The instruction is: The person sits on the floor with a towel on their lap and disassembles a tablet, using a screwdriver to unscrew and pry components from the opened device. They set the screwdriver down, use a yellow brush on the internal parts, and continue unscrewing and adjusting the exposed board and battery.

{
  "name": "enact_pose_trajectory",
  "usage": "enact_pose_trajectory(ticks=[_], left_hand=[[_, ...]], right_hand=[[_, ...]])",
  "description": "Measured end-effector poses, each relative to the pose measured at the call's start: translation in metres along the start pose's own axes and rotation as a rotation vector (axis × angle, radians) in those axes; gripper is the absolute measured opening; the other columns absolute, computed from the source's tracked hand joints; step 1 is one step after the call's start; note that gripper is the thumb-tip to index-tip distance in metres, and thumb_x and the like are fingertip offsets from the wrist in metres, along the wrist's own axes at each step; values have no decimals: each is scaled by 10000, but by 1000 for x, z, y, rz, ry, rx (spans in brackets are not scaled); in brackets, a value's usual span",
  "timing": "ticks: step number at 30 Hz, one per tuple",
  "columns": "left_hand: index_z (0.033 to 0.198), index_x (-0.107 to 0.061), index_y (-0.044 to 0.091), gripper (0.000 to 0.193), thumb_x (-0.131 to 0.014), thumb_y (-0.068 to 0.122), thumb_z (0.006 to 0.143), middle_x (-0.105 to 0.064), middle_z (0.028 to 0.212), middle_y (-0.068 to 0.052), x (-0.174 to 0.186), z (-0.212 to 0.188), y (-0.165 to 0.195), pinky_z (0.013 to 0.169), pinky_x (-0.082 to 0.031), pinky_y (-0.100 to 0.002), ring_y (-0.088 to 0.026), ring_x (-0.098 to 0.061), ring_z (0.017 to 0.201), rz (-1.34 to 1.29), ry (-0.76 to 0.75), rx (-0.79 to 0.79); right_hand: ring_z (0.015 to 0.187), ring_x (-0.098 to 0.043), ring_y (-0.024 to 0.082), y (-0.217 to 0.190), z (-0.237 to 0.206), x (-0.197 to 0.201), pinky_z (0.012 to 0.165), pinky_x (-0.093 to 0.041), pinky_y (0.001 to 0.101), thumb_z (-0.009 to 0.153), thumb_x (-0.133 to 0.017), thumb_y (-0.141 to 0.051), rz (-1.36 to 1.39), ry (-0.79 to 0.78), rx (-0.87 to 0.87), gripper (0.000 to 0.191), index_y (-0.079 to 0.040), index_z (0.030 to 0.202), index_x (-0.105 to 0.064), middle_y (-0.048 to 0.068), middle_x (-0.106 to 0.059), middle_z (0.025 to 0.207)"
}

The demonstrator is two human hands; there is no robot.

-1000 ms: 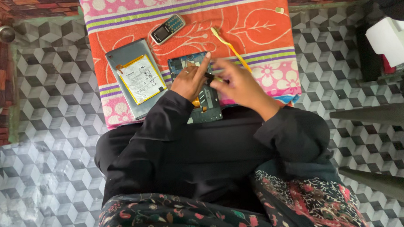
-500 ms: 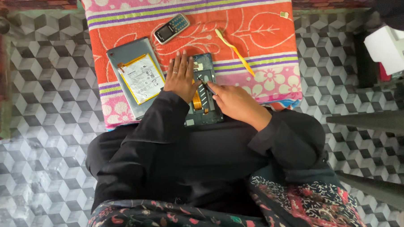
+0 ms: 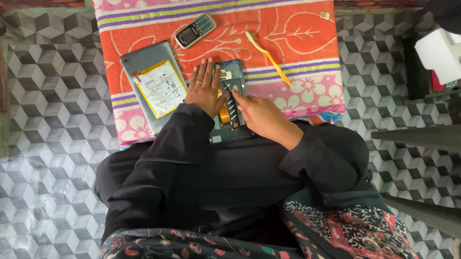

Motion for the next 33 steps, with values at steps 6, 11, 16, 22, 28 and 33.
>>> enact_pose_trajectory(ticks=[6,11,16,22,28,33], left_hand=[[1549,-418,-34,867,-717,486,923,-280,1658,-261,2,2,1,1268,-210,-518,-381,-231,1562,4,-11,13],[1545,-426,-38,853,-710,493,941,-276,1654,-266,4,2,2,1264,-209,-527,-391,-229,1560,7,-4,3],[1546,-424,-31,850,-706,495,941,-272,1657,-265,6,2,2,1264,-208,-526,-389,-226,1562,3,-12,3],[1547,-418,-33,860,-700,502,936,-267,1658,-261,7,4,3,1264,-204,-522,-384,-223,1561,1,-26,9],[1551,-411,-32,841,-675,508,964,-253,1662,-259,7,5,3,1267,-190,-519,-381,-203,1566,6,-35,8],[1563,-387,-35,850,-664,504,967,-244,1665,-264,6,5,3,1263,-179,-520,-378,-187,1565,2,-59,4]], right_hand=[[840,-666,434,0,0,2,724,-527,512,1006,-570,-131,-15,16,9,471,-2,1455,-513,244,-693,930],[854,-666,436,0,0,2,736,-532,510,1003,-571,-129,1,26,18,474,-4,1456,-513,244,-693,949],[862,-670,433,2,2,0,735,-533,512,1001,-569,-127,-10,18,4,469,-12,1452,-518,239,-696,963],[837,-674,418,0,2,1,703,-536,506,978,-575,-107,-62,13,-19,480,-11,1445,-525,220,-694,933],[741,-660,391,-3,3,14,638,-544,480,956,-584,-68,-164,94,-67,518,5,1464,-513,206,-671,888],[816,-673,392,0,3,28,687,-541,484,982,-605,-73,-81,170,12,488,-6,1459,-526,205,-682,897]])
Point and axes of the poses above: each hand's wrist, its own z-axis towards the middle knuckle, its own x-axis out of the back of the hand, y = z × x, the point moved 3 cm from there along z, towards the middle knuckle
